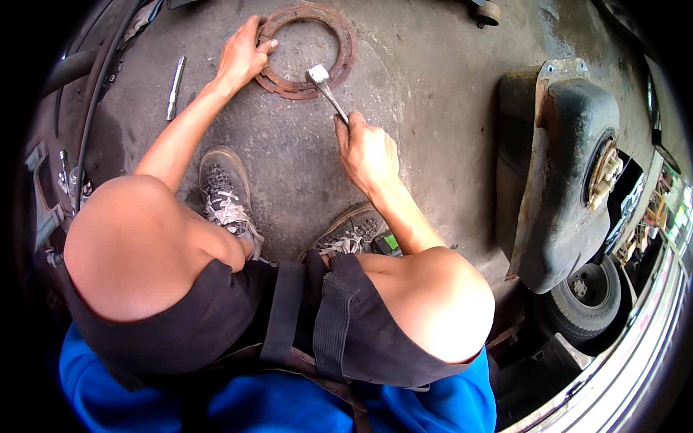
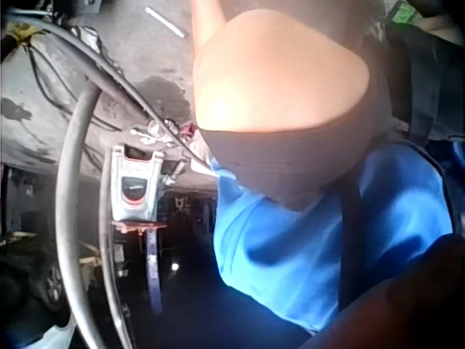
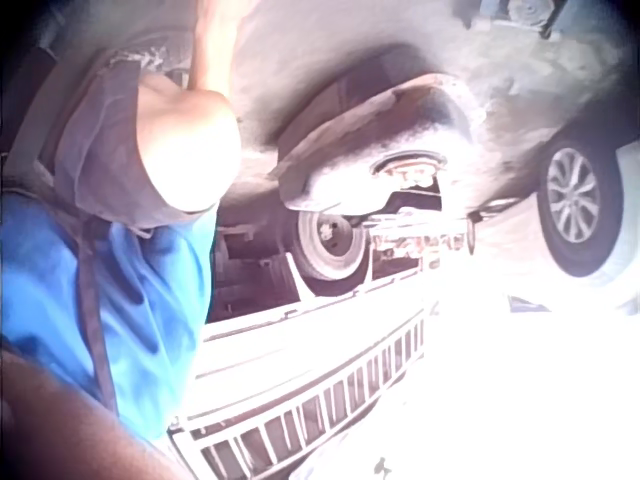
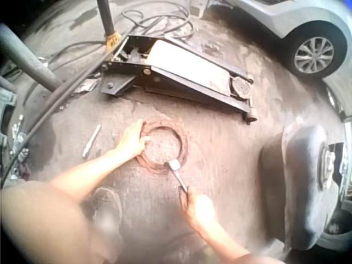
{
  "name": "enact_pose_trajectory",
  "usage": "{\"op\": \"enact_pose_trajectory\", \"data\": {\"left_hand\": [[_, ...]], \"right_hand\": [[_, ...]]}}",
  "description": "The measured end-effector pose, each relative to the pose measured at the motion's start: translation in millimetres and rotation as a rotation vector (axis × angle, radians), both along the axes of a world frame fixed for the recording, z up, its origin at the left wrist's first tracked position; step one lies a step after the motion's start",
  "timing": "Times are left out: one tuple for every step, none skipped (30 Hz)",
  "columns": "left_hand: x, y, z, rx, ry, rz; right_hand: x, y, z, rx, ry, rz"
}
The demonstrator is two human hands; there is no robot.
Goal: The person taps a metal locking ring on a fuel tank using a hammer and a metal tool while kneeling on the ground.
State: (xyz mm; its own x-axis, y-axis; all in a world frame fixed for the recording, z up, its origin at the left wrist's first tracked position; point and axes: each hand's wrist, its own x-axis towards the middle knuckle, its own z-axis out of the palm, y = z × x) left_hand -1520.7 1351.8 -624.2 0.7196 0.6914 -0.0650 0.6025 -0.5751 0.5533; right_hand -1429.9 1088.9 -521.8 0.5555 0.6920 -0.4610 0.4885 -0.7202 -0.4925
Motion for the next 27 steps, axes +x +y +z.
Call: {"op": "enact_pose_trajectory", "data": {"left_hand": [[0,-2,4,-0.050,-0.004,0.017],[1,-1,6,-0.065,-0.020,0.001],[3,2,5,-0.080,-0.036,-0.014],[7,8,8,-0.080,-0.062,-0.028],[5,6,8,-0.061,-0.061,-0.039],[6,-1,9,-0.050,-0.010,-0.024],[3,-4,4,-0.025,-0.010,-0.019],[0,-3,0,0.000,-0.009,-0.015],[-1,4,-2,-0.002,-0.013,-0.012],[1,5,0,-0.023,-0.018,-0.015],[2,3,0,-0.044,-0.023,-0.018],[3,-3,0,-0.072,-0.014,-0.022],[5,-1,8,-0.077,-0.009,-0.020],[7,2,13,-0.082,-0.004,-0.019],[5,4,2,0.021,-0.019,-0.024],[4,4,2,0.002,-0.021,-0.014],[2,4,1,-0.018,-0.024,-0.005],[0,5,0,-0.039,-0.026,0.005],[-1,7,-1,-0.042,-0.062,-0.027],[-1,6,-1,-0.043,-0.043,-0.036],[0,4,-2,-0.044,-0.025,-0.045],[3,8,1,-0.033,-0.014,-0.052],[4,5,3,-0.024,-0.018,-0.042],[4,5,1,-0.015,-0.035,-0.032],[2,0,0,-0.011,-0.046,-0.023],[1,-2,-1,-0.008,-0.057,-0.015],[2,5,1,-0.035,-0.005,-0.025]], "right_hand": [[0,4,5,0.031,0.014,-0.007],[-1,5,6,0.061,0.030,-0.013],[-1,4,1,0.125,0.047,-0.030],[0,4,-3,0.088,0.042,-0.033],[0,0,-10,0.051,0.037,-0.037],[2,-2,-13,0.014,0.032,-0.041],[0,-2,-7,-0.028,0.008,-0.054],[2,3,-4,-0.005,0.010,-0.044],[4,9,-1,0.018,0.014,-0.035],[5,9,5,0.021,0.015,-0.033],[3,9,7,0.094,0.048,-0.035],[1,0,0,0.058,0.018,-0.010],[0,2,-6,0.044,-0.016,0.020],[1,4,-9,0.030,-0.050,0.051],[4,1,-8,-0.048,-0.042,0.033],[5,3,-4,-0.037,-0.028,0.026],[6,6,-1,-0.027,-0.015,0.020],[6,8,2,-0.016,-0.001,0.014],[4,9,4,0.053,0.017,0.014],[3,7,0,0.032,0.009,0.029],[1,4,-8,0.012,0.001,0.044],[2,6,-12,0.002,-0.016,0.060],[2,5,-13,-0.014,0.002,0.017],[2,4,-12,-0.024,0.004,-0.002],[-1,2,-7,-0.039,0.012,-0.023],[-2,1,-5,-0.055,0.020,-0.043],[0,3,-7,0.014,0.021,-0.019]]}}
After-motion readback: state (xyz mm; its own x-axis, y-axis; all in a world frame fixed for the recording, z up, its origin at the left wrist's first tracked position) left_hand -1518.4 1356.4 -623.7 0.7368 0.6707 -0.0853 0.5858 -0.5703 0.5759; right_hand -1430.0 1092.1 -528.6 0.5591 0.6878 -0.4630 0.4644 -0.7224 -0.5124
